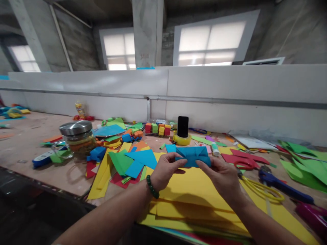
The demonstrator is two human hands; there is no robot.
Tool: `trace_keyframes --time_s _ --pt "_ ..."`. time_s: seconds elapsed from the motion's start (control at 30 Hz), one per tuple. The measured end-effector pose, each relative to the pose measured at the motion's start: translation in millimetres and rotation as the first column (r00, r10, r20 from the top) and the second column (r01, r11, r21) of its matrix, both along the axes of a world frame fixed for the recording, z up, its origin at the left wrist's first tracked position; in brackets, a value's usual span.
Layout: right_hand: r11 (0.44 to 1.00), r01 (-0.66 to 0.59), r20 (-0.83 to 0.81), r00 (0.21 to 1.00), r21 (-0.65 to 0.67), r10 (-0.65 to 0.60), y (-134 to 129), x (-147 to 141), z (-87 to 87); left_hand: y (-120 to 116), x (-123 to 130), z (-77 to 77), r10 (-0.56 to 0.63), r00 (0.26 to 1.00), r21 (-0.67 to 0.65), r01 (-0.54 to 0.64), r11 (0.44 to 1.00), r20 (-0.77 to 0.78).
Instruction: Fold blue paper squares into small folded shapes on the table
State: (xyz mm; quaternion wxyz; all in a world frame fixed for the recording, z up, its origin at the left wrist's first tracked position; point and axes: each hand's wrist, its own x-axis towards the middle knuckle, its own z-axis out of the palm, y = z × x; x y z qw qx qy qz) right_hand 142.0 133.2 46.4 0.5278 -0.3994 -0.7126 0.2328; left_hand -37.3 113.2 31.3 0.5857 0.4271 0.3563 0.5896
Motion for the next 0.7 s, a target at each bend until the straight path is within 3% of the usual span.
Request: trace_keyframes --time_s 0.13,0.23,0.33,0.53,0.7 --pt "0.996 -0.090 -0.066 0.994 -0.016 0.089 1.8 -1.3 1.2 -1.8 1.6 4.0 0.080 0.996 0.027 -0.079 0.996 -0.028" --pt "0.978 -0.191 -0.175 0.969 -0.089 0.173 5.0 -2.0 1.0 -1.6 1.4 4.1 0.082 0.993 0.071 -0.076 0.995 -0.080" --pt "0.954 -0.227 -0.253 0.952 -0.194 0.175 5.3 -2.7 -0.7 -0.3 1.0 1.8 0.083 0.987 0.127 -0.066 0.990 -0.134" --pt "0.965 -0.229 -0.255 0.948 -0.129 0.191 0.1 -4.4 -3.2 1.1 -0.8 -2.3 0.103 0.982 0.195 -0.072 0.978 -0.155" --pt "0.940 -0.259 -0.368 0.915 -0.224 0.165 3.2 -5.1 -2.7 0.9 -1.4 -2.9 0.093 0.989 0.220 -0.065 0.973 -0.117"
